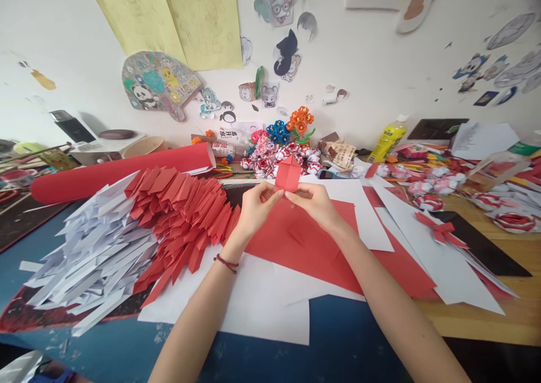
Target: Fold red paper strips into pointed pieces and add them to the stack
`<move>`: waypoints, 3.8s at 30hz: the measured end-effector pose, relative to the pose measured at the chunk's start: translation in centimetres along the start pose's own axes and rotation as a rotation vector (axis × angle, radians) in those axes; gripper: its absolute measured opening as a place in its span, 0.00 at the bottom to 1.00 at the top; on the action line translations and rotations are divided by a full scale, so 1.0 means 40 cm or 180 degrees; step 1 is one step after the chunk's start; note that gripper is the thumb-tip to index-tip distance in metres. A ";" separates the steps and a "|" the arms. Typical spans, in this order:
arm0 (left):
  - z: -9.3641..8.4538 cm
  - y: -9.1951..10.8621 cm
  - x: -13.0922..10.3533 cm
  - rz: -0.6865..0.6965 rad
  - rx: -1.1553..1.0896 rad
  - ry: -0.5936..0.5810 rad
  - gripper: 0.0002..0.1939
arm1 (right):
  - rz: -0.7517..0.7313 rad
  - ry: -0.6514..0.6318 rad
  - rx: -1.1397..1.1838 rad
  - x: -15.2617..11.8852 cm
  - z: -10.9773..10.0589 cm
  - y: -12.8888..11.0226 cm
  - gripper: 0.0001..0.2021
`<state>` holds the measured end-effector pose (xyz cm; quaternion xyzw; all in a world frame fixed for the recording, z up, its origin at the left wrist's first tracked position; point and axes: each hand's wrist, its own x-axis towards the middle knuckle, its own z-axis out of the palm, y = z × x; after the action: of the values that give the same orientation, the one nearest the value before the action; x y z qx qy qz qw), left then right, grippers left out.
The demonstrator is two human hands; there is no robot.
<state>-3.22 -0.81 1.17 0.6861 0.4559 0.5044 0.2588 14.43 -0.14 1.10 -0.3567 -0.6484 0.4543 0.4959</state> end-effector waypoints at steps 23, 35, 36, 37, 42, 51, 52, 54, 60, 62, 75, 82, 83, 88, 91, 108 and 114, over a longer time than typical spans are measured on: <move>-0.001 0.010 -0.005 -0.0004 0.0051 -0.0142 0.15 | -0.0051 -0.0010 0.0009 0.002 -0.003 0.001 0.17; 0.001 0.009 -0.006 0.0012 0.0163 -0.0232 0.12 | -0.0021 -0.0100 0.0000 0.001 -0.007 -0.008 0.15; 0.000 0.011 -0.006 0.0011 0.0185 -0.0228 0.13 | -0.0030 -0.0099 0.0005 0.001 -0.007 -0.009 0.15; 0.000 0.014 -0.006 0.0013 0.0210 -0.0227 0.13 | -0.0038 -0.0106 0.0022 0.001 -0.007 -0.010 0.15; -0.004 0.025 -0.009 0.0179 0.0324 -0.0246 0.16 | 0.0050 -0.0148 0.0098 0.002 -0.008 -0.013 0.14; 0.003 0.022 -0.012 0.0023 0.0217 -0.0325 0.16 | -0.0051 -0.0053 0.0104 0.002 -0.012 -0.014 0.11; 0.002 0.022 -0.013 0.0018 0.0139 -0.0359 0.16 | -0.0040 -0.0045 0.0088 0.002 -0.011 -0.014 0.11; 0.001 0.023 -0.013 -0.0001 0.0000 -0.0437 0.16 | -0.0020 -0.0046 0.0060 0.001 -0.010 -0.017 0.13; -0.002 0.025 -0.009 -0.0012 -0.0043 -0.0518 0.16 | -0.0004 -0.0041 0.0023 0.000 -0.006 -0.022 0.15; 0.001 0.024 -0.010 -0.0071 -0.0052 -0.0528 0.15 | -0.0009 0.0009 0.0023 0.000 -0.006 -0.021 0.16; -0.005 0.038 -0.012 -0.0052 -0.0115 -0.0640 0.15 | -0.0053 0.0077 0.0237 -0.003 0.009 -0.016 0.14; -0.008 0.013 -0.002 -0.0039 0.0098 -0.0324 0.15 | 0.0376 0.0080 0.0469 0.008 -0.010 -0.003 0.20; -0.013 0.008 0.001 -0.0072 0.0165 -0.0361 0.15 | 0.0458 0.0106 0.0496 0.011 -0.022 -0.002 0.21; -0.029 -0.020 0.012 -0.0102 0.0510 -0.0648 0.14 | 0.0481 0.0388 0.0336 0.023 -0.077 0.025 0.21; -0.025 -0.034 0.013 -0.0134 0.0582 -0.0556 0.11 | 0.0611 0.0519 0.0202 0.026 -0.081 0.054 0.21; -0.017 -0.103 0.013 -0.0216 0.1812 -0.0842 0.04 | 0.0188 -0.0132 -0.2460 0.024 -0.084 0.109 0.05; 0.001 -0.105 0.014 -0.0238 0.1622 -0.0813 0.05 | 0.0171 -0.0300 -0.2426 0.023 -0.089 0.118 0.06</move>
<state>-4.69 1.58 -2.03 0.7697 0.5567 0.2732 0.1519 17.70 3.10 -2.71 -0.5110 -0.7833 0.2095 0.2853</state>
